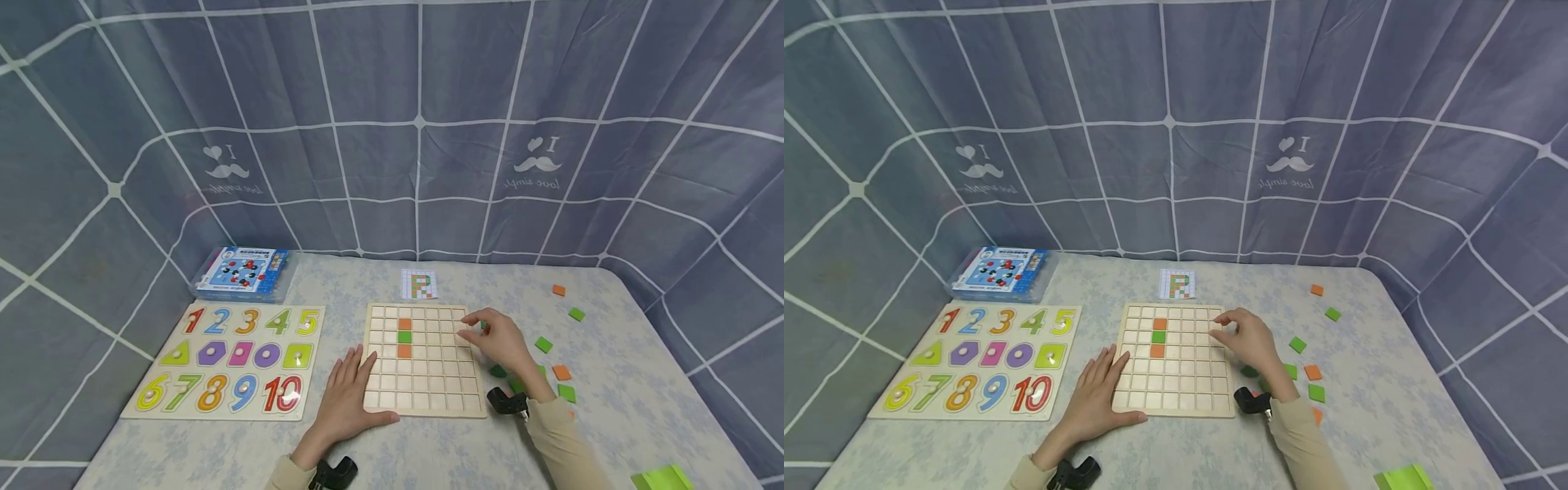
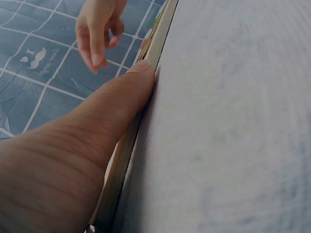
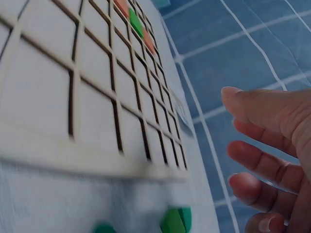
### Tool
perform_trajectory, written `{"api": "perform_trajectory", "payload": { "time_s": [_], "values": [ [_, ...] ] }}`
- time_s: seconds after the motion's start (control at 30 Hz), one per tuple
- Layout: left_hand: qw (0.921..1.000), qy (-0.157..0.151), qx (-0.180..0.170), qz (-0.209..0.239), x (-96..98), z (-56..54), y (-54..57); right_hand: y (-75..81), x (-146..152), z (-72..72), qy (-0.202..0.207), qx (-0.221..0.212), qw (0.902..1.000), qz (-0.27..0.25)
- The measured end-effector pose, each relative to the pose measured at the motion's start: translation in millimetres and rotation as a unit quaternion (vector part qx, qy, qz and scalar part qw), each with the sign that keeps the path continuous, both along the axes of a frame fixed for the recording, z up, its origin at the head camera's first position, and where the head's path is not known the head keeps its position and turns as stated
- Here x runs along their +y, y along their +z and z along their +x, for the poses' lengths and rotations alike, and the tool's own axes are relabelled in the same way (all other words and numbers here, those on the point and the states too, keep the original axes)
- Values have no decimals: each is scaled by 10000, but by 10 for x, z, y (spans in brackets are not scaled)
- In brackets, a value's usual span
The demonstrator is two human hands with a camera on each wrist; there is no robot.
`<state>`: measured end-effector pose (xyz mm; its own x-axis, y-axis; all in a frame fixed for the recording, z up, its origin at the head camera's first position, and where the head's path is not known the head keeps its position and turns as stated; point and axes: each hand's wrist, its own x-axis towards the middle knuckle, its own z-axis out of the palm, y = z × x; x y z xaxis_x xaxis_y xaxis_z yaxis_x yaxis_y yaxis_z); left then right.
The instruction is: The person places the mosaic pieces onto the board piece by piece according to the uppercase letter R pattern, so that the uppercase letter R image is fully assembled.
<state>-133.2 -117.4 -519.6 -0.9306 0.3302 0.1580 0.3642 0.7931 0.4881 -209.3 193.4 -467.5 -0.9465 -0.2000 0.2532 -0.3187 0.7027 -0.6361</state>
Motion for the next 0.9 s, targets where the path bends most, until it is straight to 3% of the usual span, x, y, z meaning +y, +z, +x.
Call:
{"api": "perform_trajectory", "payload": {
  "time_s": [0.13,0.37,0.9],
  "values": [
    [10000,12,-1,4,-13,3,3,-5,236,8,-498,257,9984,-42],
    [10000,26,44,15,-22,-5,0,1,558,51,-948,730,9928,-92],
    [10000,21,6,21,-2,-2,-2,-22,904,221,-1872,-39,9818,305]
  ]
}}
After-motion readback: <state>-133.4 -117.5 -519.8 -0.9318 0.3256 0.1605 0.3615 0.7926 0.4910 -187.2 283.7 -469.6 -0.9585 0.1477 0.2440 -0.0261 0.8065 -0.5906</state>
